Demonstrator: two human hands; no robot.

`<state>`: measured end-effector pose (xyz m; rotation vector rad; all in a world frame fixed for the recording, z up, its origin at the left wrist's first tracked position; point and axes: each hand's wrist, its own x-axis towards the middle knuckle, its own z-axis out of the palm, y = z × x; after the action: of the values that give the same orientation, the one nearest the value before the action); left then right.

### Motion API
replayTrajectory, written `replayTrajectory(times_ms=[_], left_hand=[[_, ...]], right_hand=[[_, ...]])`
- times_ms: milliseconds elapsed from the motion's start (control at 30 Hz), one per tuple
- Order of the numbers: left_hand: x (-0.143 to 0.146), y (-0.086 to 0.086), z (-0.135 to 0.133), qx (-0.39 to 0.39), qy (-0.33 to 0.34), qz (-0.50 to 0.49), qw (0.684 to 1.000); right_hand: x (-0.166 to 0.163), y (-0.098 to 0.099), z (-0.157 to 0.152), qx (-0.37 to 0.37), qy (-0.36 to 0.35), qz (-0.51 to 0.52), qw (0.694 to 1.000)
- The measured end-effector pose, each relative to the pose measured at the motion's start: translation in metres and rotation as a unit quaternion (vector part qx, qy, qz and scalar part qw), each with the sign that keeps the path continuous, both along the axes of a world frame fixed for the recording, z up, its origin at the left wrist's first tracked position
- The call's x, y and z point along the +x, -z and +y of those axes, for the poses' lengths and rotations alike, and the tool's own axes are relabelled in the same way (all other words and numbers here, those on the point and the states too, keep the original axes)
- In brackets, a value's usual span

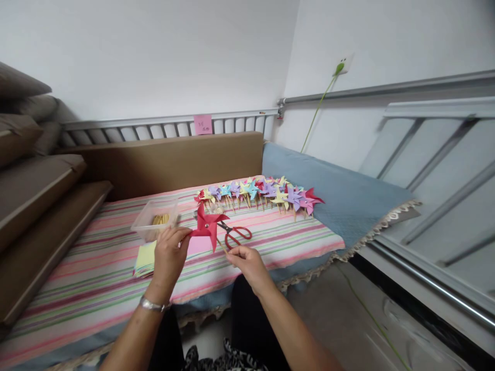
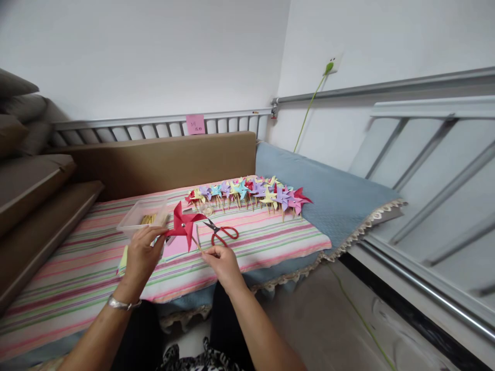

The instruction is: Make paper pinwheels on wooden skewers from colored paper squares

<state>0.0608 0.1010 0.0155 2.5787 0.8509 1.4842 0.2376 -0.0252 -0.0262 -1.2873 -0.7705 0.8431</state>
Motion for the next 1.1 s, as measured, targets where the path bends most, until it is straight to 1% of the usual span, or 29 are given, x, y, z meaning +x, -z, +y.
replayTrajectory(times_ms=[167, 300, 467, 567, 633, 667, 767, 833, 933, 1000, 1100], left_hand=[[0.005, 0.002, -0.023, 0.002, -0.019, 0.024, 1.0], [0.017, 0.003, -0.04, 0.008, -0.016, 0.043, 0.999], [0.035, 0.004, -0.059, -0.007, 0.02, 0.055, 0.998], [0.036, 0.004, -0.068, -0.017, 0.056, 0.049, 0.997], [0.032, 0.003, -0.068, -0.012, 0.066, 0.014, 0.998], [0.028, 0.002, -0.066, -0.004, 0.06, -0.013, 0.998], [0.015, -0.001, -0.049, 0.025, 0.001, -0.082, 0.996], [0.009, 0.0, -0.035, 0.026, -0.037, -0.069, 0.997], [0.005, 0.008, -0.023, -0.02, -0.031, -0.014, 0.999], [0.009, 0.014, -0.026, -0.046, -0.017, 0.002, 0.999], [0.022, 0.018, -0.046, -0.05, -0.001, 0.009, 0.999]], right_hand=[[-0.005, -0.001, 0.0, -0.002, -0.005, 0.016, 1.0], [-0.009, -0.003, -0.002, -0.001, -0.006, 0.028, 1.0], [-0.01, -0.003, -0.003, 0.006, -0.006, 0.036, 0.999], [-0.008, -0.001, -0.003, -0.001, 0.002, 0.047, 0.999], [-0.007, 0.0, -0.003, 0.0, 0.01, 0.051, 0.999], [-0.006, 0.0, -0.003, 0.001, 0.012, 0.05, 0.999], [-0.008, 0.002, -0.004, 0.004, 0.014, 0.048, 0.999], [-0.009, 0.002, -0.005, 0.006, 0.015, 0.047, 0.999], [-0.012, 0.002, -0.006, 0.015, 0.014, 0.043, 0.999], [-0.012, 0.003, -0.006, 0.022, 0.011, 0.043, 0.999], [-0.011, 0.005, -0.005, 0.026, 0.005, 0.046, 0.999]])
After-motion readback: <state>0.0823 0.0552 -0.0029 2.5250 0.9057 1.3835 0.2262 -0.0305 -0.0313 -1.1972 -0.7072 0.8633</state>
